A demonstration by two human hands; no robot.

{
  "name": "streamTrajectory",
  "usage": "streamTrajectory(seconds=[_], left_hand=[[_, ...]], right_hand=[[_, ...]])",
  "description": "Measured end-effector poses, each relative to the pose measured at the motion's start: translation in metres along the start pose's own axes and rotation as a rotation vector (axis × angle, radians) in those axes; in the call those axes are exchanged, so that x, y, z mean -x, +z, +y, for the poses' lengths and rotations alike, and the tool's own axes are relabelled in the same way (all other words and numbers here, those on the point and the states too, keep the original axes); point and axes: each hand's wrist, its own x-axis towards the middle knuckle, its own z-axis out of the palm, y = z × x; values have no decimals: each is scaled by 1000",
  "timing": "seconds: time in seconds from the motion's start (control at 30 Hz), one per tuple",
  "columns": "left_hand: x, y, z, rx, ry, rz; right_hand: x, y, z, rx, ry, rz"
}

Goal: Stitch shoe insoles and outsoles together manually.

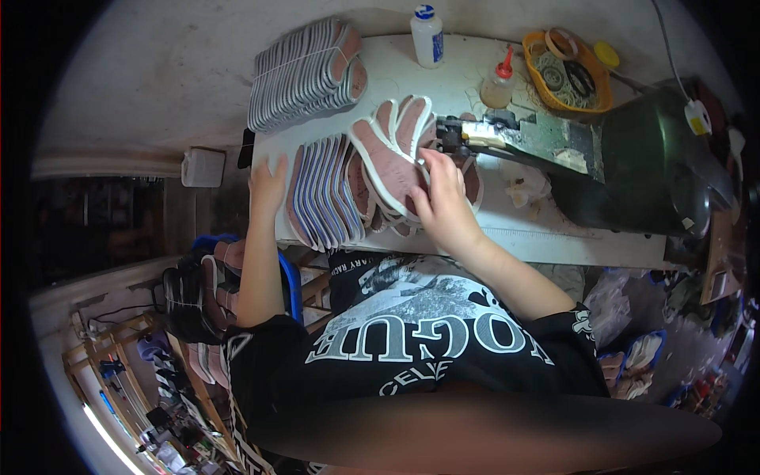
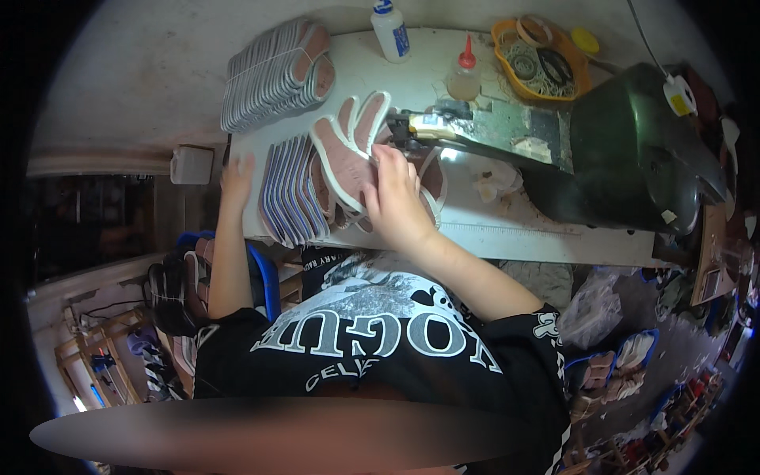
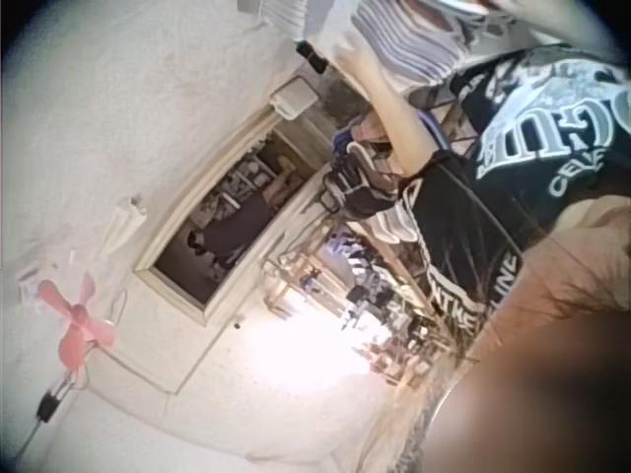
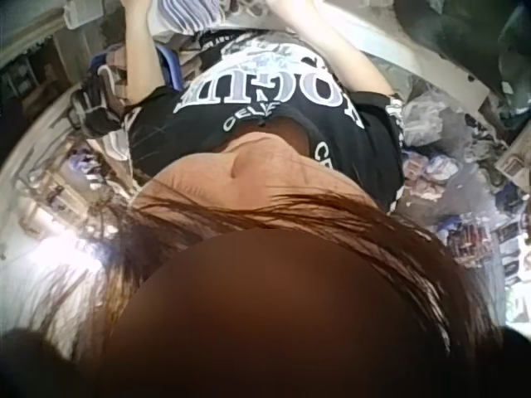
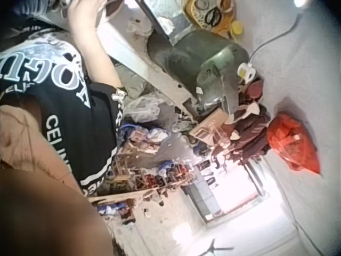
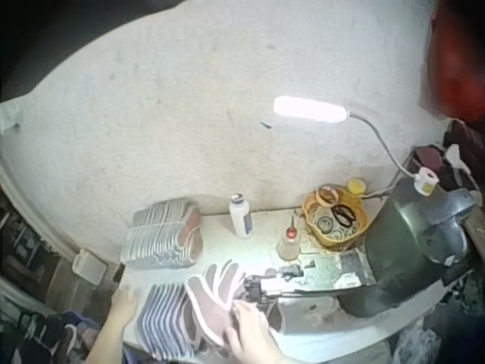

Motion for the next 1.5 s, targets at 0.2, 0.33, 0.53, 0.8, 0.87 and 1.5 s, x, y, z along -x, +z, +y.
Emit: streamTrajectory(seconds=[0.2,0.33,0.53,0.8,0.87,1.5], left_hand=[[41,21,-68,256,-275,-218],[58,-28,12,-8,-151,87],[101,-48,137,1166,61,-141],[105,-28,228,1389,67,-660],[107,-23,239,1471,22,-820],[95,20,279,1223,175,-541]], right_hand=[[14,-12,-12,-97,-174,-272],[7,-18,-15,-348,-48,-276],[12,-14,-46,-684,131,-330],[-4,-68,-34,-1085,125,-527],[-4,-72,-12,-1643,181,-658],[-14,-98,2,-816,302,-308]])
